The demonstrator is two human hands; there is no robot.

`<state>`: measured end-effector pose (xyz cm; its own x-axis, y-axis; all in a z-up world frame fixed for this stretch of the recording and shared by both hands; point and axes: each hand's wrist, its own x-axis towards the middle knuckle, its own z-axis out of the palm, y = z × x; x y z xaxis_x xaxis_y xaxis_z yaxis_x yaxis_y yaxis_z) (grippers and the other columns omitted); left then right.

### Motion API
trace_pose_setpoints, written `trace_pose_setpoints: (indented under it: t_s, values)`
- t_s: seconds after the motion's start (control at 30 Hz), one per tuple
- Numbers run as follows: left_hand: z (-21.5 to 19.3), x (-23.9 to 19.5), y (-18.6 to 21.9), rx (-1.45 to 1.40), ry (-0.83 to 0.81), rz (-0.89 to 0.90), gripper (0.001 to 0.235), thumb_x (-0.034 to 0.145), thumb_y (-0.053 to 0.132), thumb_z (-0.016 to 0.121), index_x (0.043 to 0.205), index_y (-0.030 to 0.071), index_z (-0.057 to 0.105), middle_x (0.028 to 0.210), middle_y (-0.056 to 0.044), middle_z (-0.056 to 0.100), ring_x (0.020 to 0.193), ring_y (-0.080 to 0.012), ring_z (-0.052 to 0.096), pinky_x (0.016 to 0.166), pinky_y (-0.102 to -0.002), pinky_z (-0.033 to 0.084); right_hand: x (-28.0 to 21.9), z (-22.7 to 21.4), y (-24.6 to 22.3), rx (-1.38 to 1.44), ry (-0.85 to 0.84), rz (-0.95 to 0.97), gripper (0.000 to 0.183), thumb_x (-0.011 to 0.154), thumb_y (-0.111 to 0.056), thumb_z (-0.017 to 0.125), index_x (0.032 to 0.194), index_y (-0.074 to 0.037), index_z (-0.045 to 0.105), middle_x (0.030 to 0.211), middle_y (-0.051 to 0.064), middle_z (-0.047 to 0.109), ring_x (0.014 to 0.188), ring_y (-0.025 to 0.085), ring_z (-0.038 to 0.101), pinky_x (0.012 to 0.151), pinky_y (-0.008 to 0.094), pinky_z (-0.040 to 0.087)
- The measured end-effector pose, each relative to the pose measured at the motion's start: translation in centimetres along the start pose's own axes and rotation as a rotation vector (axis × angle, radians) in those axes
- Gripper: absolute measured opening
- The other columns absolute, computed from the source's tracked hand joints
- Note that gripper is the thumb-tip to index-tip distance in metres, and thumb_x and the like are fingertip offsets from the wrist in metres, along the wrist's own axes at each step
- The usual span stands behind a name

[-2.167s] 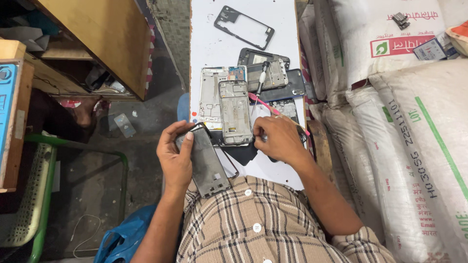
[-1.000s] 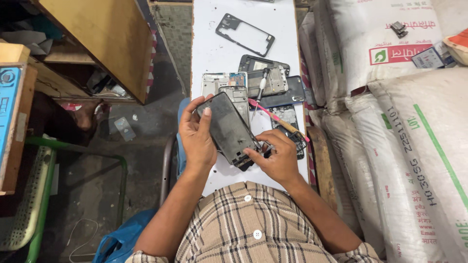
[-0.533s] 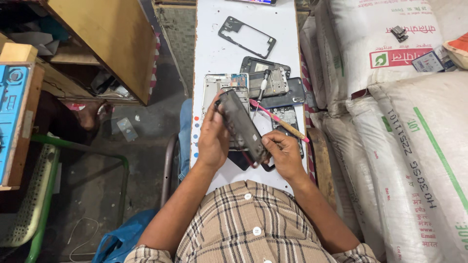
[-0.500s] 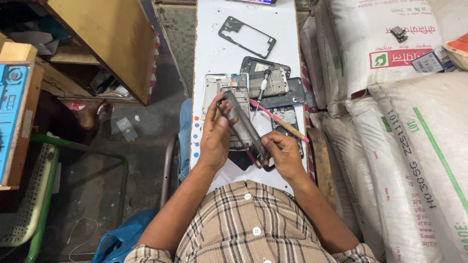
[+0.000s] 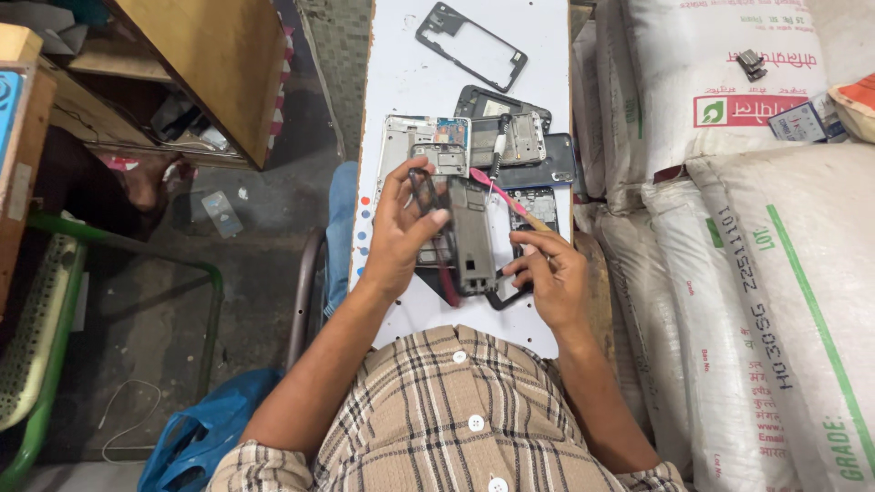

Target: The person disassembles a smartphone, removes the back cover, and manipulates internal components. They then reassemble the device by placing the back cover back on and pressing the edges to secure it.

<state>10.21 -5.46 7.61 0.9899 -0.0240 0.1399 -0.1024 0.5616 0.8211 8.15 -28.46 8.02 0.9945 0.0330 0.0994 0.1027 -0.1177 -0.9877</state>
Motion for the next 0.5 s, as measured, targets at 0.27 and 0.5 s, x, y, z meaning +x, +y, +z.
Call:
trace_pose_setpoints:
  t_s: [0.27, 0.5]
  values:
    - [-3.3, -0.6, 0.4, 0.184, 0.048, 0.128, 0.062, 0.102, 0.004, 0.054, 0.160, 0.005, 0.034, 0.160, -0.022, 0.044, 0.148, -0.0308, 0.050, 0.120, -0.040, 0.045, -1.0, 0.8, -0.6, -0.333, 0.074, -0.194, 0.019, 0.095, -0.002, 0.064, 0.110, 0.003, 0.074, 0.108, 0.013, 0.070, 0.074, 0.013, 0.073, 0.057, 0.022, 0.057]
    - [-4.5, -2.6, 1.3, 0.547, 0.092, 0.182, 0.042, 0.097, -0.004, 0.065, 0.138, 0.000, 0.057, 0.131, -0.015, 0.064, 0.123, -0.0224, 0.067, 0.102, -0.033, 0.058, -2.1, 0.7, -0.7, -0.560, 0.051, -0.541, 0.018, 0.090, 0.000, 0.071, 0.108, -0.001, 0.074, 0.103, 0.010, 0.072, 0.084, 0.015, 0.070, 0.070, 0.028, 0.055]
